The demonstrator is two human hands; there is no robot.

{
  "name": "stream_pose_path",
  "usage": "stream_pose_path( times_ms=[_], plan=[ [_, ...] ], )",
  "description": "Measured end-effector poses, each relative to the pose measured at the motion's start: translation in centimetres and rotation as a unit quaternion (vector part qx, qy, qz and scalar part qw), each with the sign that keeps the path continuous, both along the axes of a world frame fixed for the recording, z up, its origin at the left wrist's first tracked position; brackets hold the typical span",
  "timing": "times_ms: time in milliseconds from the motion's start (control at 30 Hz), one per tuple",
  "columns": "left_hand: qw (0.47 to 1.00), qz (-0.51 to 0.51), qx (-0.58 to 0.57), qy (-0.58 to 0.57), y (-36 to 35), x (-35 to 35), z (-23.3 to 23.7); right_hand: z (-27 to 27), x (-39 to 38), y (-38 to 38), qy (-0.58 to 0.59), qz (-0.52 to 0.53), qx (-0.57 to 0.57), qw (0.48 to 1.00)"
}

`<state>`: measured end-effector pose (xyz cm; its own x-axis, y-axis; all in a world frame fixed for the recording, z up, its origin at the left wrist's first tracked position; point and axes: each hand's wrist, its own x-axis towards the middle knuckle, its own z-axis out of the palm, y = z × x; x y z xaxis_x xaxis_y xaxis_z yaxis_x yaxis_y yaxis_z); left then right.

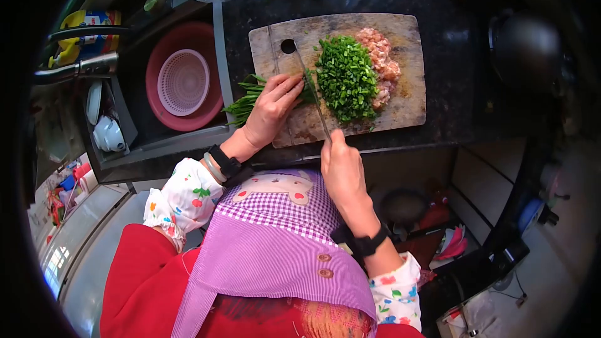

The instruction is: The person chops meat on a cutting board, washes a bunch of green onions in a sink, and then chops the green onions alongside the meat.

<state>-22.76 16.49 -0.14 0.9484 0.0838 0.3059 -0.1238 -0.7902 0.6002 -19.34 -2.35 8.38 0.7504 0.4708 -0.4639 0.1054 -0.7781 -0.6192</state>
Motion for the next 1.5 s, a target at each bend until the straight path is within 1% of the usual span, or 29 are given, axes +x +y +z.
stream_pose_path(
  times_ms=[67, 133, 167, 200, 233, 267, 300, 333, 367, 467, 533, 600, 667, 800, 867, 933, 1067, 1133, 1200, 1433, 1500],
  plan=[
    [1.0, -0.004, 0.005, 0.001, -0.2, 0.1, 0.4, -1.6, 1.0, 1.5, -0.036, 0.005, 0.011, 0.999],
    [0.999, -0.014, 0.027, 0.021, -0.2, -0.1, 1.3, -2.1, 2.2, 2.7, -0.049, -0.004, 0.007, 0.999],
    [0.999, -0.016, 0.031, 0.018, -0.1, -0.2, 1.7, -2.6, 2.7, 2.5, -0.02, -0.041, 0.053, 0.998],
    [0.997, -0.017, 0.069, 0.027, -0.1, -0.5, 2.1, -3.0, 3.1, 2.2, 0.009, -0.076, 0.097, 0.992],
    [0.994, -0.016, 0.104, 0.039, -0.1, -0.7, 2.3, -3.1, 3.2, 1.6, 0.018, -0.1, 0.092, 0.991],
    [0.994, -0.015, 0.105, 0.039, 0.0, -0.9, 2.0, -3.0, 3.3, 1.1, 0.025, -0.113, 0.095, 0.989],
    [0.996, -0.013, 0.082, 0.036, 0.0, -1.1, 1.3, -2.4, 3.3, 0.5, 0.086, -0.137, 0.074, 0.984],
    [0.998, -0.012, 0.058, 0.032, 0.0, -1.1, 0.7, -0.6, 3.6, 0.5, 0.146, -0.162, 0.052, 0.975],
    [0.998, -0.012, 0.058, 0.033, 0.0, -0.9, 0.4, 0.0, 3.5, 0.3, 0.146, -0.162, 0.052, 0.975],
    [0.998, -0.004, 0.057, 0.015, -0.8, 0.3, -0.3, 0.7, 2.9, -0.8, 0.137, -0.133, 0.058, 0.98],
    [0.998, -0.01, 0.055, 0.007, -1.4, 1.1, -0.5, 0.1, 2.2, -1.8, -0.011, -0.084, 0.108, 0.99],
    [0.997, -0.013, 0.072, 0.009, -1.4, 1.4, -0.3, 1.0, 2.0, -2.2, -0.01, -0.086, 0.108, 0.99],
    [0.999, -0.01, 0.016, 0.03, -1.3, 1.3, 1.0, 1.6, 1.9, -2.5, -0.01, -0.067, 0.092, 0.993],
    [0.998, 0.008, 0.029, 0.048, 1.0, -0.7, 2.8, 3.0, 1.1, -2.2, 0.017, -0.05, 0.08, 0.995],
    [0.995, 0.035, 0.061, 0.07, 2.3, -1.8, 3.2, 3.0, 0.3, -2.1, 0.018, -0.029, 0.098, 0.995],
    [0.995, 0.037, 0.064, 0.072, 2.9, -2.5, 2.8, 3.0, -0.3, -1.6, 0.029, -0.007, 0.097, 0.995],
    [0.997, 0.034, 0.023, 0.069, 2.9, -2.7, 2.2, 1.7, -1.0, -1.1, 0.047, 0.034, 0.085, 0.995],
    [0.997, 0.032, 0.013, 0.065, 2.8, -2.6, 2.1, 1.6, -1.0, -0.9, 0.048, 0.036, 0.071, 0.996],
    [0.997, 0.052, -0.014, 0.062, 2.7, -2.6, 2.2, 1.3, -1.2, -0.9, 0.054, 0.046, 0.032, 0.997],
    [0.996, 0.058, -0.016, 0.07, 2.1, -2.5, 2.1, 1.0, -1.5, -0.5, 0.065, 0.061, 0.019, 0.996],
    [0.996, 0.068, -0.018, 0.061, 1.8, -2.4, 2.0, 0.8, -1.3, 0.1, 0.063, 0.067, -0.001, 0.996]
  ],
)
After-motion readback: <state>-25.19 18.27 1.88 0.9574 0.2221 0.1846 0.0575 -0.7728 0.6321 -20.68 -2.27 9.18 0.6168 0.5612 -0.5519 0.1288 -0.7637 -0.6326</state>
